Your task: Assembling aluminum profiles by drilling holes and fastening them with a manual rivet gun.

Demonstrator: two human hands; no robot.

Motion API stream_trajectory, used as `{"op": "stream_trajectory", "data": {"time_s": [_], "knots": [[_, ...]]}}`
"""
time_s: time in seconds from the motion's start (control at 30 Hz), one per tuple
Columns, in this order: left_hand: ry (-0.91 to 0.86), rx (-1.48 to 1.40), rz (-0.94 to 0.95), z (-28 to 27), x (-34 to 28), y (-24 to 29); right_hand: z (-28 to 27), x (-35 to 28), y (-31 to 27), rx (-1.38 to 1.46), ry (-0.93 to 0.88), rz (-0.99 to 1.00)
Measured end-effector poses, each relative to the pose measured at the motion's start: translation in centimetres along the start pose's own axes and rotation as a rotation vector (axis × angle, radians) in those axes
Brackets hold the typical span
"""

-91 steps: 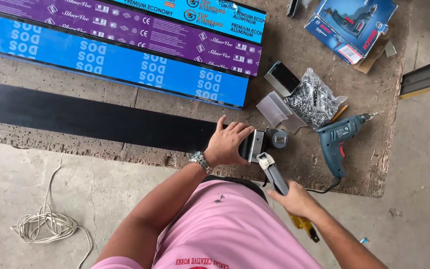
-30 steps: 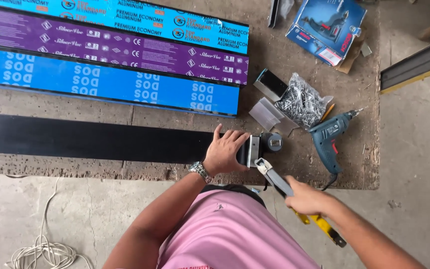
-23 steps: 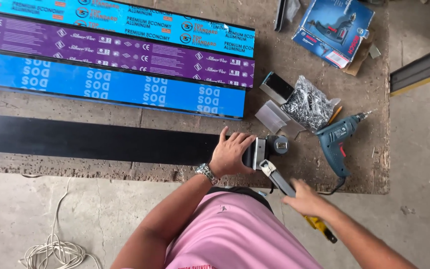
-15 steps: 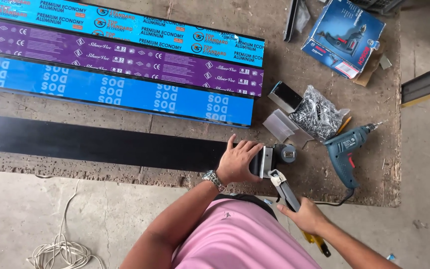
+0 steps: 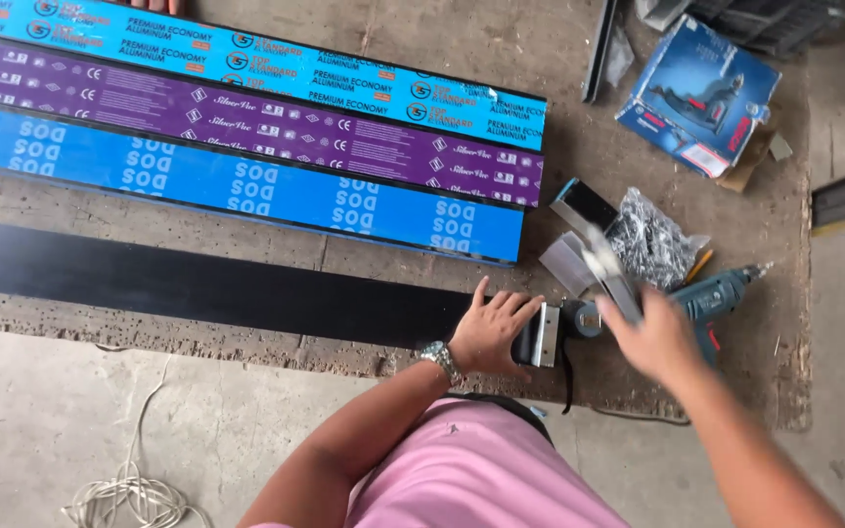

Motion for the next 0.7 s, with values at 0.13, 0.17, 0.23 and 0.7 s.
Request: {"op": "stream_trajectory", "data": {"time_s": [0.13, 0.17, 0.23, 0.7], "knots": [[-0.016, 0.047, 0.030, 1.9, 0.5, 0.4, 2.0, 8.3, -11.1, -0.099, 0.279, -0.748], [-0.014, 0.059, 0.061, 1.6, 0.7, 0.8, 3.6, 9.8, -12.9, -0.101, 0.307, -0.728], [-0.007, 0.143, 0.038, 1.2, 0.4, 1.0, 7.3, 12.9, -17.1, -0.117, 0.311, -0.762], [-0.073, 0.211, -0.018, 1.1, -0.2, 2.2, -3.9, 10.6, 7.7, 0.269, 0.266, -0.308]]}}
Point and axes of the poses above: each hand's wrist, its own x-axis towards the middle knuckle, its own z-axis out of the palm, y = z × x, the point moved 6 cm from there along x, towards the middle knuckle, and after that the axes turned 12 degrees about x, right-handed, at the moved point
